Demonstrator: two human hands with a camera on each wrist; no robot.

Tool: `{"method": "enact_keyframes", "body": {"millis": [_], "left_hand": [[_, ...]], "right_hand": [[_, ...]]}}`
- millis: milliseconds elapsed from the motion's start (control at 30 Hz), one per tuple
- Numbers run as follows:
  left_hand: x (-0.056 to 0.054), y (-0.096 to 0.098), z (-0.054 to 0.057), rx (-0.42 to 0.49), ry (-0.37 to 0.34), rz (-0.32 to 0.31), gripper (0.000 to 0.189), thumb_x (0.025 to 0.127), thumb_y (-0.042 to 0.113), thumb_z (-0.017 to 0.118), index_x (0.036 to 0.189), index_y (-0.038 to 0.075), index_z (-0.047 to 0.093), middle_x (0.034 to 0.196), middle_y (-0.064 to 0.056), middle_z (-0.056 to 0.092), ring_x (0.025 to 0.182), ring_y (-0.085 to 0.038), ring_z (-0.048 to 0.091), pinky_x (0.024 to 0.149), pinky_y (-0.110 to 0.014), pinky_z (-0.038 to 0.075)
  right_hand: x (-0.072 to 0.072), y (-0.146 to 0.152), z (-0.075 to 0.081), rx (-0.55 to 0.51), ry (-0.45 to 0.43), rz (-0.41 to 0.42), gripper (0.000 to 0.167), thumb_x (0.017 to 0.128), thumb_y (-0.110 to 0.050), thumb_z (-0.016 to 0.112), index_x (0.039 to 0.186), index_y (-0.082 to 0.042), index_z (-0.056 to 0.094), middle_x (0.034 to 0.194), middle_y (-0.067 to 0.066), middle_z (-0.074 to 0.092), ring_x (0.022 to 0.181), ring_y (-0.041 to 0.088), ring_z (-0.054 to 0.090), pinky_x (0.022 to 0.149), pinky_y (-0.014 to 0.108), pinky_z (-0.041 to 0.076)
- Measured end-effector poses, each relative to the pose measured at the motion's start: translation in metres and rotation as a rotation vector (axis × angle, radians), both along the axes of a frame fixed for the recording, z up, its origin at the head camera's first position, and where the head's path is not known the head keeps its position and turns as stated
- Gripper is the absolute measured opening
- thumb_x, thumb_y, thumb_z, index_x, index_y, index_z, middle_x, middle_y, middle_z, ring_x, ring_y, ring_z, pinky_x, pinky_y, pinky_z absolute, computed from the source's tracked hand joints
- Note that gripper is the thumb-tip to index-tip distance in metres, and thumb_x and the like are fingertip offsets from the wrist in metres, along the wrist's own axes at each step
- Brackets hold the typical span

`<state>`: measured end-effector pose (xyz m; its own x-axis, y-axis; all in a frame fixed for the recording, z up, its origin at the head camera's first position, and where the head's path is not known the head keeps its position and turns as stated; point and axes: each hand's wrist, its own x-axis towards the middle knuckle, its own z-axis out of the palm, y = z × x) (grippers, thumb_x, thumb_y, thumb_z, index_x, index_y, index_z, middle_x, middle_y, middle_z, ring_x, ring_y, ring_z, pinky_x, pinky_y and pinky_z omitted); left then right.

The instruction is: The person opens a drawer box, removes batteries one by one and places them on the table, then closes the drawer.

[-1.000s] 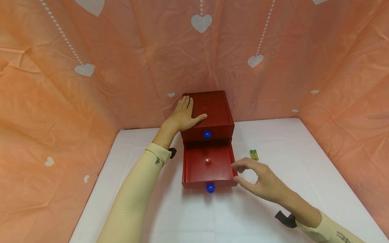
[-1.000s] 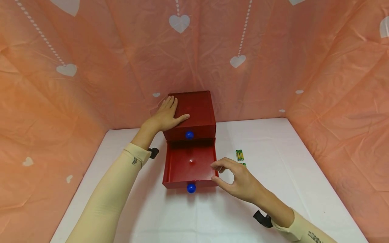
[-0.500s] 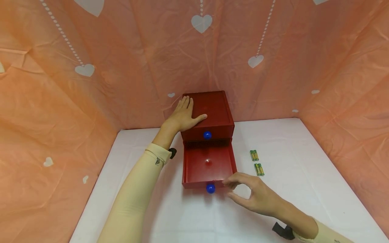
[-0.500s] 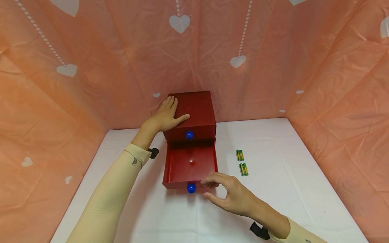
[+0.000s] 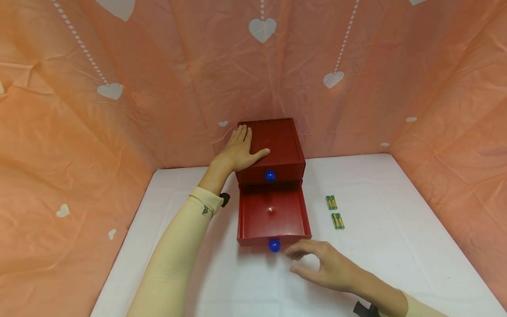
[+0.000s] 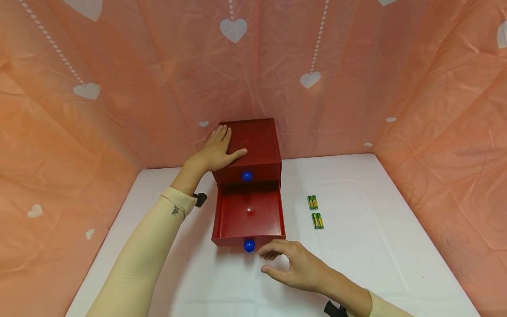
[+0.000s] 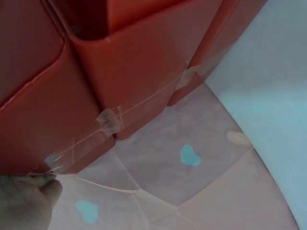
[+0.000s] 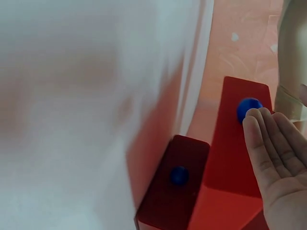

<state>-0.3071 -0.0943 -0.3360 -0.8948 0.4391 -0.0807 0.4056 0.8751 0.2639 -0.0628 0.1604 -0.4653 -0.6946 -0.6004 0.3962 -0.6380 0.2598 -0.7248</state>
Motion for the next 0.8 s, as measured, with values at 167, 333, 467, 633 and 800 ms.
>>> {"method": "enact_keyframes", "body": {"millis": [167,333,467,633,800], "left_hand": [[-0.001,0.0,0.0,0.001,0.0,0.001,0.106,0.105,0.075,0.038,0.171,0.0,0.0,0.18,-0.018,-0.009,0.166,-0.027,-0.015,0.133,-0.037,-0.01],[-0.002,0.0,0.0,0.003,0.003,-0.001,0.107,0.105,0.075,0.038,0.171,0.0,0.001,0.18,-0.018,-0.008,0.166,-0.028,-0.015,0.133,-0.038,-0.01],[-0.002,-0.001,-0.001,0.007,0.005,-0.003,0.107,0.105,0.075,0.039,0.171,0.0,0.001,0.18,-0.018,-0.008,0.166,-0.028,-0.014,0.133,-0.037,-0.01],[-0.003,-0.001,-0.001,0.01,0.003,-0.003,0.107,0.105,0.075,0.038,0.171,0.0,0.001,0.18,-0.017,-0.009,0.166,-0.027,-0.015,0.133,-0.037,-0.011],[-0.003,-0.001,-0.001,0.007,0.0,-0.003,0.107,0.105,0.075,0.038,0.171,0.0,0.001,0.18,-0.017,-0.009,0.166,-0.027,-0.015,0.133,-0.037,-0.011]], "right_hand": [[0.001,-0.003,-0.009,0.013,-0.055,0.003,0.027,0.102,-0.017,0.078,0.127,-0.015,0.072,0.117,-0.003,0.078,0.1,0.016,0.075,0.09,0.031,0.064],[0.001,-0.007,-0.015,0.023,-0.176,-0.029,0.028,0.102,-0.024,0.078,0.125,-0.009,0.075,0.115,0.004,0.079,0.099,0.013,0.075,0.091,0.032,0.064],[-0.001,-0.011,-0.018,0.017,-0.258,-0.051,0.033,0.102,-0.027,0.078,0.125,-0.004,0.075,0.115,0.006,0.08,0.098,0.007,0.073,0.09,0.032,0.064],[-0.003,-0.015,-0.022,0.012,-0.385,-0.053,0.039,0.102,-0.028,0.078,0.129,-0.001,0.073,0.118,0.009,0.078,0.099,0.007,0.072,0.09,0.029,0.063],[-0.006,-0.019,-0.026,0.008,-0.448,-0.065,0.037,0.102,-0.026,0.077,0.127,0.001,0.073,0.116,0.01,0.078,0.098,0.008,0.072,0.09,0.024,0.061]]}}
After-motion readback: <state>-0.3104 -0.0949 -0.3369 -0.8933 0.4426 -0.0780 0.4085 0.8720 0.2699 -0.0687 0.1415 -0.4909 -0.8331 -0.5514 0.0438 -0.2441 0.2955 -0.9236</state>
